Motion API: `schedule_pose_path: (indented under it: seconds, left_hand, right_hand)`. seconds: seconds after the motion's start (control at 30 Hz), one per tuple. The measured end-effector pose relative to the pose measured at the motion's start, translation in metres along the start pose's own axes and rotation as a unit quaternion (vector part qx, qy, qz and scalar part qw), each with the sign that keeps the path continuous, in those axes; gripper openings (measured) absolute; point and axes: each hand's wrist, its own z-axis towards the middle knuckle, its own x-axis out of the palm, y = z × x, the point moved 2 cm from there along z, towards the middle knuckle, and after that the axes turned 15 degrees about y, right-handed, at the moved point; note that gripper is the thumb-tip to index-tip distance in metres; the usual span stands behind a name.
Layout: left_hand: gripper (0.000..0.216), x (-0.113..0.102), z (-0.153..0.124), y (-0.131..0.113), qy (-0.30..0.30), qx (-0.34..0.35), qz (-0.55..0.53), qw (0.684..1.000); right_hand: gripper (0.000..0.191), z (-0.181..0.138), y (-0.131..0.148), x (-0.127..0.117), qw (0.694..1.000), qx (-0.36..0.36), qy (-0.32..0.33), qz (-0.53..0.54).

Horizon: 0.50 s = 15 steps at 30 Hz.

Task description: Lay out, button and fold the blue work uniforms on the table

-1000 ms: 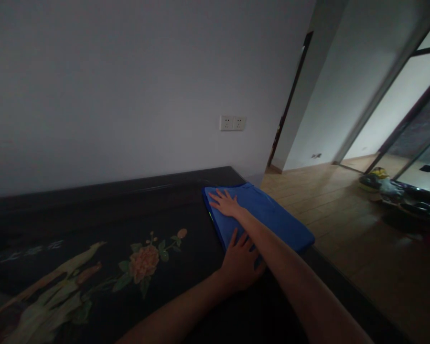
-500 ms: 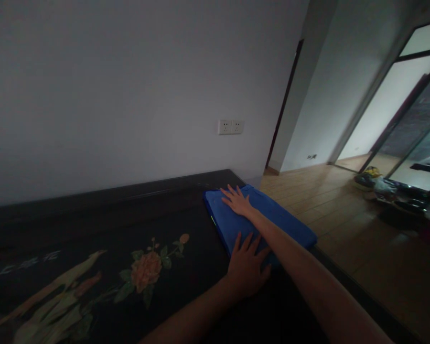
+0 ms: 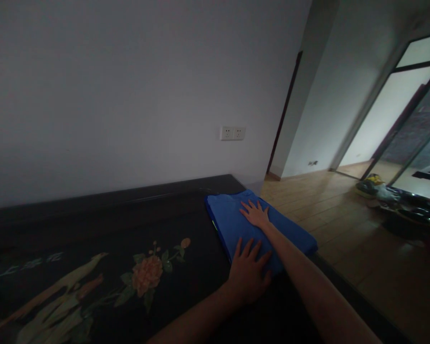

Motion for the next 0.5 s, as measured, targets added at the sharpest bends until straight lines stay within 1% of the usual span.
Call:
schedule_pose_path:
  seconds: [0.13, 0.23, 0.3, 0.4, 0.5]
  left_hand:
    - [0.052, -0.001, -0.002, -0.001, -0.001, 0.000, -0.002, 1.000]
    - [0.051, 0.000, -0.002, -0.001, -0.005, 0.003, 0.006, 1.000]
    - [0.051, 0.003, -0.001, 0.000, -0.012, 0.003, 0.017, 1.000]
    - [0.050, 0.006, 0.001, 0.000, -0.024, 0.002, 0.032, 0.999]
    - [0.047, 0.007, 0.001, 0.000, -0.048, 0.001, 0.043, 0.998]
  right_hand:
    - [0.061, -0.006, 0.000, -0.005, 1.000, 0.008, 0.002, -0.010]
    - [0.059, -0.018, -0.003, -0.011, 0.999, 0.016, -0.021, -0.028]
    - [0.057, -0.032, -0.007, -0.014, 0.998, 0.032, -0.040, -0.031]
    - [0.055, -0.059, -0.016, -0.011, 0.998, 0.060, -0.026, -0.024]
    - [0.056, -0.089, -0.027, -0.005, 0.997, 0.068, -0.026, -0.023]
